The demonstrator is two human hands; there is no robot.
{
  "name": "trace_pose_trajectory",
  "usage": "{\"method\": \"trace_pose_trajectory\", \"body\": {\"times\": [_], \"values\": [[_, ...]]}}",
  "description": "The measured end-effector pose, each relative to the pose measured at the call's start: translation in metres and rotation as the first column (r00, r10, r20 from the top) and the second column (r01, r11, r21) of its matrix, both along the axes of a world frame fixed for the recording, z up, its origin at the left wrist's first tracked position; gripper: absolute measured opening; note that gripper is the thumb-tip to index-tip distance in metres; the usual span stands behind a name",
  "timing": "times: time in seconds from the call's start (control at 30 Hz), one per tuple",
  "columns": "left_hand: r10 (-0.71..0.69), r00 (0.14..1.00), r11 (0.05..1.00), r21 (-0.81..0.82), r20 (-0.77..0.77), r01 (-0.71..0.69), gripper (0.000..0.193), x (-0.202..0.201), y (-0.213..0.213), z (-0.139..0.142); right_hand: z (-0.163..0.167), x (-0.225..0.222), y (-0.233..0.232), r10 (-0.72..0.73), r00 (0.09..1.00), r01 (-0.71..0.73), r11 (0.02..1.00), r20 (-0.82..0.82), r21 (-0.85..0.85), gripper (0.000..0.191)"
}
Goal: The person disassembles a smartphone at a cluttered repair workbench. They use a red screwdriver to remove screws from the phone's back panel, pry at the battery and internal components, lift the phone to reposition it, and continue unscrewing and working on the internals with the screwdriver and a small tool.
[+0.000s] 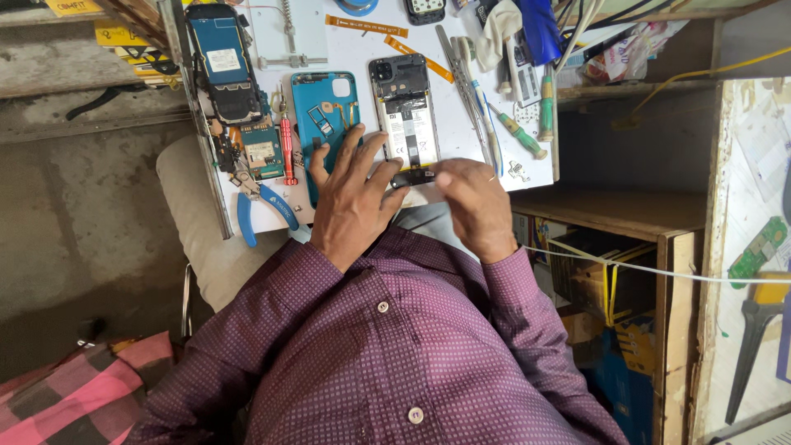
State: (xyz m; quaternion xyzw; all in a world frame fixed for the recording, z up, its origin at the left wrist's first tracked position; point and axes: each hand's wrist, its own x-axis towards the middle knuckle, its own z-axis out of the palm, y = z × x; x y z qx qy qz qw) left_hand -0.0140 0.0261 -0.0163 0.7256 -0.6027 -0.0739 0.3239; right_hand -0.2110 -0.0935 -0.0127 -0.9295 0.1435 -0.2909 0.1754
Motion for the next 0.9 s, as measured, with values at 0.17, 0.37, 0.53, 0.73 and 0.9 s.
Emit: {"method": "trace_pose_trajectory", "body": {"times": [0.17,0.37,0.53,0.73,0.9], "values": [[0.007,1.0,1.0,-0.018,0.001,-0.007,0.032,-0.002,-0.001,-0.001,-0.012,0.007,0.001,-0.146,0.976,0.083,0.934,0.158,0.348,0.061],[0.011,1.0,1.0,-0.025,-0.008,-0.011,0.031,-0.003,0.0,-0.001,-0.007,-0.001,0.009,-0.046,0.976,-0.068,0.867,0.214,0.494,0.06],[0.008,1.0,0.999,-0.041,-0.018,-0.009,0.032,-0.001,-0.001,0.002,-0.015,0.009,0.011,-0.182,0.941,0.007,0.853,0.286,0.523,0.059],[0.007,1.0,1.0,-0.029,-0.011,-0.007,0.032,-0.002,0.001,0.005,-0.016,0.004,0.007,-0.224,0.921,0.002,0.82,0.318,0.572,0.064],[0.005,1.0,0.999,-0.045,-0.014,-0.006,0.033,-0.001,0.0,0.004,-0.02,0.005,0.008,-0.19,0.934,0.018,0.873,0.304,0.488,0.07]]}}
